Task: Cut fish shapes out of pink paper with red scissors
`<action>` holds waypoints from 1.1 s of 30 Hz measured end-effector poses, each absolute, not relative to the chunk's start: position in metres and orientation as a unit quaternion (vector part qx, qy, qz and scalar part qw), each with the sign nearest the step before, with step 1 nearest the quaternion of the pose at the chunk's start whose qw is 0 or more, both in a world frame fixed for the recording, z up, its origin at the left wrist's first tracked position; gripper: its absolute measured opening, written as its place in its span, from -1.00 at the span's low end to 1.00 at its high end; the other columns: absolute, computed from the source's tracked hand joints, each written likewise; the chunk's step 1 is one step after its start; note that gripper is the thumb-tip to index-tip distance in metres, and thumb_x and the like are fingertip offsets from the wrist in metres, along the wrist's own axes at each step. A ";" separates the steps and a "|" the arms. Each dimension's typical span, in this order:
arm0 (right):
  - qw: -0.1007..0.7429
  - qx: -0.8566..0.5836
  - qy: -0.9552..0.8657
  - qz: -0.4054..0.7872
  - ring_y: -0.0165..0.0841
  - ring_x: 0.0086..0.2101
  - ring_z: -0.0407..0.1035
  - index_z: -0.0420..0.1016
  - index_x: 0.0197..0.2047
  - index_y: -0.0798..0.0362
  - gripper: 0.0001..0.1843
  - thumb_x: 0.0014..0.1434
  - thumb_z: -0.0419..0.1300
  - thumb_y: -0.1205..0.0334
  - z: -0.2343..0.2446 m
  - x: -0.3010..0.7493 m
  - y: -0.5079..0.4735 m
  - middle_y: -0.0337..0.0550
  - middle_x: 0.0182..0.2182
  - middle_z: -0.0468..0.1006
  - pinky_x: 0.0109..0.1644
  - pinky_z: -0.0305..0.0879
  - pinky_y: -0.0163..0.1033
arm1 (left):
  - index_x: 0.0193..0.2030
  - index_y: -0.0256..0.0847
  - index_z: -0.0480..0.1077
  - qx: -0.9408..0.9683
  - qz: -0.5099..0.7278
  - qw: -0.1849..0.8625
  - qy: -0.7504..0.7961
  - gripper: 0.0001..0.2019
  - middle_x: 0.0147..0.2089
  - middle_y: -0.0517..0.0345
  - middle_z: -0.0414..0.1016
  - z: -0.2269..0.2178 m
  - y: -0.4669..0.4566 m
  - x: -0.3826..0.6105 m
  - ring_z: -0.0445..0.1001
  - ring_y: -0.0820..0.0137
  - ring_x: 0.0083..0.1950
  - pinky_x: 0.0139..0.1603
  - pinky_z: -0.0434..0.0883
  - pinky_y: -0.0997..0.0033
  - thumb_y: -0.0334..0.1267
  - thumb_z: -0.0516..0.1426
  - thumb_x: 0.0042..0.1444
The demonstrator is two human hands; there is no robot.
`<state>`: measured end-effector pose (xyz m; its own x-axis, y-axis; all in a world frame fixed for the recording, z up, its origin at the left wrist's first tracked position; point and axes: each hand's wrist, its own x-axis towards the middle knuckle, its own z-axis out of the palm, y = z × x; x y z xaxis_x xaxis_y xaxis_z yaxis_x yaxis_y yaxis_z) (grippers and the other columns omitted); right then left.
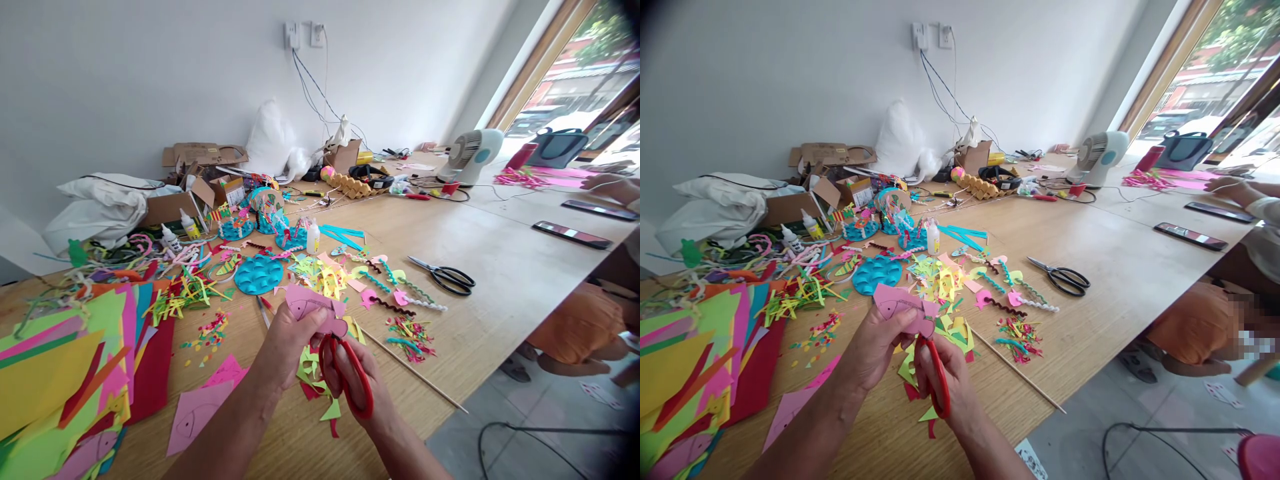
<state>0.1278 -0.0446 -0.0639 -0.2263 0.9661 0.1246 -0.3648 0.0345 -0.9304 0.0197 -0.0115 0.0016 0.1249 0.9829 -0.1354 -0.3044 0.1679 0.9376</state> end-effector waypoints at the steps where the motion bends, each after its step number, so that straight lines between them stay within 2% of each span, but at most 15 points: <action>1: 0.535 -0.317 -0.484 0.616 -0.53 -0.70 -0.01 0.28 -0.50 0.08 -0.61 0.18 0.08 -0.06 -0.063 0.128 -0.045 -0.39 -0.76 0.20 -0.61 -0.09 -0.37 | -0.49 -0.24 0.29 0.403 0.505 0.635 0.425 -0.87 -0.62 0.33 0.25 0.002 -0.011 0.019 0.11 0.58 -0.60 -0.60 0.11 0.57 -0.25 0.16 -0.15; 7: 0.518 -0.338 -0.511 0.597 -0.53 -0.69 -0.02 0.25 -0.53 0.07 -0.57 0.17 0.06 -0.10 -0.058 0.131 -0.045 -0.38 -0.76 0.19 -0.59 -0.07 -0.38 | -0.51 -0.23 0.25 0.426 0.493 0.630 0.422 -0.88 -0.62 0.34 0.20 0.001 -0.009 0.016 0.10 0.58 -0.59 -0.60 0.10 0.56 -0.27 0.13 -0.12; 13: 0.497 -0.362 -0.517 0.595 -0.53 -0.70 -0.02 0.21 -0.56 0.06 -0.52 0.12 0.07 -0.17 -0.054 0.133 -0.045 -0.38 -0.76 0.17 -0.62 -0.08 -0.40 | -0.52 -0.25 0.29 0.460 0.477 0.628 0.407 -0.91 -0.63 0.33 0.18 0.002 -0.007 0.011 0.10 0.58 -0.60 -0.62 0.10 0.58 -0.29 0.10 -0.10; 18: 0.485 -0.374 -0.529 0.588 -0.54 -0.71 -0.03 0.21 -0.58 0.06 -0.49 0.08 0.08 -0.23 -0.053 0.134 -0.044 -0.39 -0.77 0.16 -0.63 -0.08 -0.39 | -0.48 -0.27 0.35 0.476 0.469 0.624 0.404 -0.91 -0.61 0.30 0.27 0.001 -0.006 0.008 0.14 0.58 -0.61 -0.63 0.12 0.58 -0.28 0.10 -0.10; 22: 0.474 -0.388 -0.525 0.591 -0.53 -0.71 -0.02 0.20 -0.59 0.05 -0.47 0.06 0.08 -0.25 -0.049 0.134 -0.045 -0.39 -0.77 0.17 -0.63 -0.08 -0.39 | -0.51 -0.26 0.33 0.473 0.479 0.615 0.410 -0.89 -0.63 0.31 0.25 0.000 -0.006 0.008 0.14 0.59 -0.62 -0.62 0.13 0.58 -0.27 0.12 -0.08; 28: 0.474 -0.367 -0.540 0.590 -0.47 -0.66 0.08 0.24 -0.53 0.05 -0.52 0.09 0.07 -0.22 -0.046 0.133 -0.045 -0.36 -0.74 0.21 -0.57 0.07 -0.36 | -0.51 -0.28 0.31 0.445 0.487 0.633 0.406 -0.88 -0.61 0.29 0.29 0.003 -0.008 0.010 0.19 0.59 -0.61 -0.61 0.16 0.58 -0.27 0.14 -0.11; 33: 0.477 -0.364 -0.543 0.588 -0.48 -0.67 0.05 0.24 -0.54 0.04 -0.51 0.09 0.07 -0.23 -0.046 0.133 -0.045 -0.36 -0.74 0.19 -0.59 0.06 -0.37 | -0.49 -0.28 0.31 0.425 0.491 0.638 0.413 -0.88 -0.59 0.28 0.30 0.004 -0.008 0.012 0.22 0.58 -0.58 -0.59 0.18 0.58 -0.28 0.15 -0.14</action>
